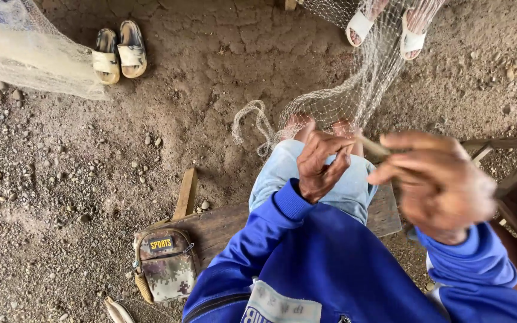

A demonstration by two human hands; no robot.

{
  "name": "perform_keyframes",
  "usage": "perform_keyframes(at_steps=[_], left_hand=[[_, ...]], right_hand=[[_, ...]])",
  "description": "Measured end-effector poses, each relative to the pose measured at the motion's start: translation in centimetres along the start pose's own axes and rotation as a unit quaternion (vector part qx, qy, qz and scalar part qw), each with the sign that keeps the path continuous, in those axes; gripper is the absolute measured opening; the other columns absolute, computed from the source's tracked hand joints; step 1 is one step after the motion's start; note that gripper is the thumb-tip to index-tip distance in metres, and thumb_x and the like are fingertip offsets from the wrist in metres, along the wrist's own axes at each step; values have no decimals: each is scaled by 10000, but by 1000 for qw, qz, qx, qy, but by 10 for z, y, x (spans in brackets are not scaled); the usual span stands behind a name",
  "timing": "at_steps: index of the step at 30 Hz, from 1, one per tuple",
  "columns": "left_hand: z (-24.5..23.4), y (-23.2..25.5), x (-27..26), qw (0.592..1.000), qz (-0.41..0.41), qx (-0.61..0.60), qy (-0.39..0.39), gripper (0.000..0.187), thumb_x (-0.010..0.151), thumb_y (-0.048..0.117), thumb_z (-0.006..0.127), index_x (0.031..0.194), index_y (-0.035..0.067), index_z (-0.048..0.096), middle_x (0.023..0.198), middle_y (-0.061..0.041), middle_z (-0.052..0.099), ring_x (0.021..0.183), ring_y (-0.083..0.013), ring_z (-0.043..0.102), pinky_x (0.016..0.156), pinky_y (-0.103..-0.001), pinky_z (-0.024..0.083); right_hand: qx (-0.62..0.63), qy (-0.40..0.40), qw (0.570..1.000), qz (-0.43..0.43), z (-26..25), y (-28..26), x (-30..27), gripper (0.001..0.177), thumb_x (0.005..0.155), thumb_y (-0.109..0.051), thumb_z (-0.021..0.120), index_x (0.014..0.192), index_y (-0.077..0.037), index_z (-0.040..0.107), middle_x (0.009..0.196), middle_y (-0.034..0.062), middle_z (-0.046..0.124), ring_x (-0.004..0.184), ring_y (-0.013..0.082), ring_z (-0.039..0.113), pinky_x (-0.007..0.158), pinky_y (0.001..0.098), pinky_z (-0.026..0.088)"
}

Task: A person is using a net needle to weave and repair a fishing net while sitting on a bench.

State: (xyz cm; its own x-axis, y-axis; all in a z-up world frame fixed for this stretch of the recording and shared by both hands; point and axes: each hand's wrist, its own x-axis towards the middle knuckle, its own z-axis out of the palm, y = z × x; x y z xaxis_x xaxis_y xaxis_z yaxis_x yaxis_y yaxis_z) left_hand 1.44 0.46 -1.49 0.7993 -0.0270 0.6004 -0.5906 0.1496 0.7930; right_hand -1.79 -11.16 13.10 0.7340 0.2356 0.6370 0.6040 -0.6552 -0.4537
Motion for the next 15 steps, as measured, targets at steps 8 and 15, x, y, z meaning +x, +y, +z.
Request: perform_keyframes(at_steps=[8,15], left_hand=[[-6,7,6,997,-64,-27,-21,126,887,91,501,976,54,582,871,-53,578,751,-162,514,731,-273,411],[-7,16,15,997,-59,-31,-30,87,898,107,512,945,59,567,828,-43,571,728,-164,505,737,-287,427]], right_hand=[[-93,-148,985,-6,-13,-18,11,200,806,95,656,993,32,625,1030,217,599,829,272,615,739,345,513],[-235,-194,950,-65,-4,4,0,199,858,91,598,1046,38,637,1083,170,563,936,290,611,859,367,516]])
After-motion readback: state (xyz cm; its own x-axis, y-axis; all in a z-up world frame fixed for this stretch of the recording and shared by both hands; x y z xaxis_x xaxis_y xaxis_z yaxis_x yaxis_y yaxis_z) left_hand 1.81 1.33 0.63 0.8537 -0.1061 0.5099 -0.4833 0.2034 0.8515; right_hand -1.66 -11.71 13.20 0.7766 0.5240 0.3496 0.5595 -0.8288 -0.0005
